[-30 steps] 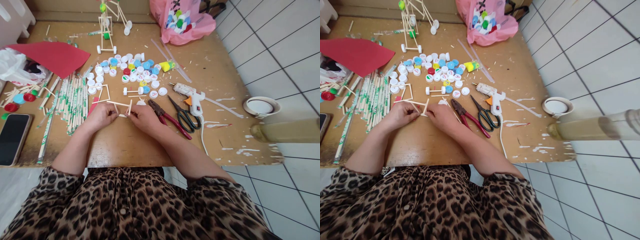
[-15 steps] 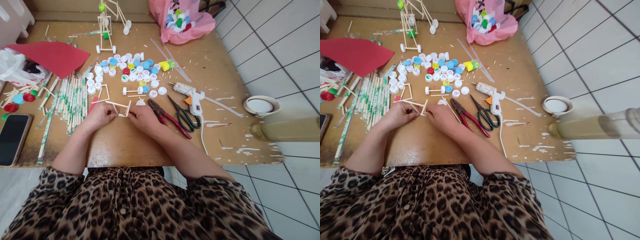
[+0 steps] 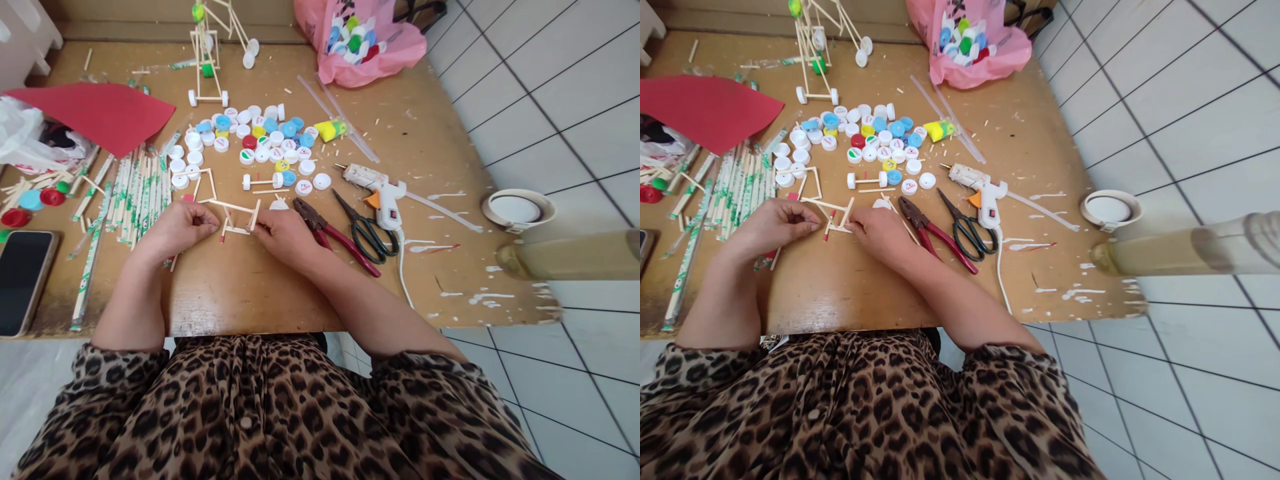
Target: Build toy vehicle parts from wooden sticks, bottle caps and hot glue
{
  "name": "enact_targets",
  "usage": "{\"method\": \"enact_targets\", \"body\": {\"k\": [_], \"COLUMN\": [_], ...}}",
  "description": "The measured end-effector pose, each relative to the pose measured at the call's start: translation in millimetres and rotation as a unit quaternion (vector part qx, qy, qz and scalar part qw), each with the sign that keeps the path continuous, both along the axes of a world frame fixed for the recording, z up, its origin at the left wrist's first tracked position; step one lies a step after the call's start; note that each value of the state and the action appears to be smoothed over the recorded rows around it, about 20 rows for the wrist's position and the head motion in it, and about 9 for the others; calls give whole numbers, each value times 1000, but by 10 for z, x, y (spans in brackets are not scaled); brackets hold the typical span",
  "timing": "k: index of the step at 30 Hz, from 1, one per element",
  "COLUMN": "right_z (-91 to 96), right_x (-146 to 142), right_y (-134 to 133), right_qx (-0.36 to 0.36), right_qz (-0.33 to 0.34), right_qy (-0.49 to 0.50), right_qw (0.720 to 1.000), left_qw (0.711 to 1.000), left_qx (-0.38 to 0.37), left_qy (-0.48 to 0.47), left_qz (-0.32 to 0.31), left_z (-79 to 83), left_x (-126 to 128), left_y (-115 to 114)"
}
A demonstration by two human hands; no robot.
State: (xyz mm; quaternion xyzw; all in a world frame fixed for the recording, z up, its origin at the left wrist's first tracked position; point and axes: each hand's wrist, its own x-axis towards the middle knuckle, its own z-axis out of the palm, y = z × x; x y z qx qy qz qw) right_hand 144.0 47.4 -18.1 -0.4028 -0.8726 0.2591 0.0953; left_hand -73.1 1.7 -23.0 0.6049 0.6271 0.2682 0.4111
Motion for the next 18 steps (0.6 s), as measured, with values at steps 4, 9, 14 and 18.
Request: {"method": "enact_targets", "body": {"k": [4, 9, 14, 18], "right_z": [-4, 7, 12, 14], "right_x": [-2, -7, -14, -17], "right_y": [2, -2, 3, 6], "right_qx": [0, -3, -3, -7], "right_qz": [2, -3, -1, -1], "right_qy": [-2, -17, -15, -18], "right_qw": [1000, 1000, 1000, 1000], "left_qw": [1000, 998, 995, 995], "left_qx": [13, 34, 64, 82], "left_qy": [-17, -56, -67, -52], "left_qz": [-1, 10, 23, 19], "left_z": [2, -27, -59, -52], "left_x": [55, 140, 204, 231], "left_y": [1, 15, 36, 45]}}
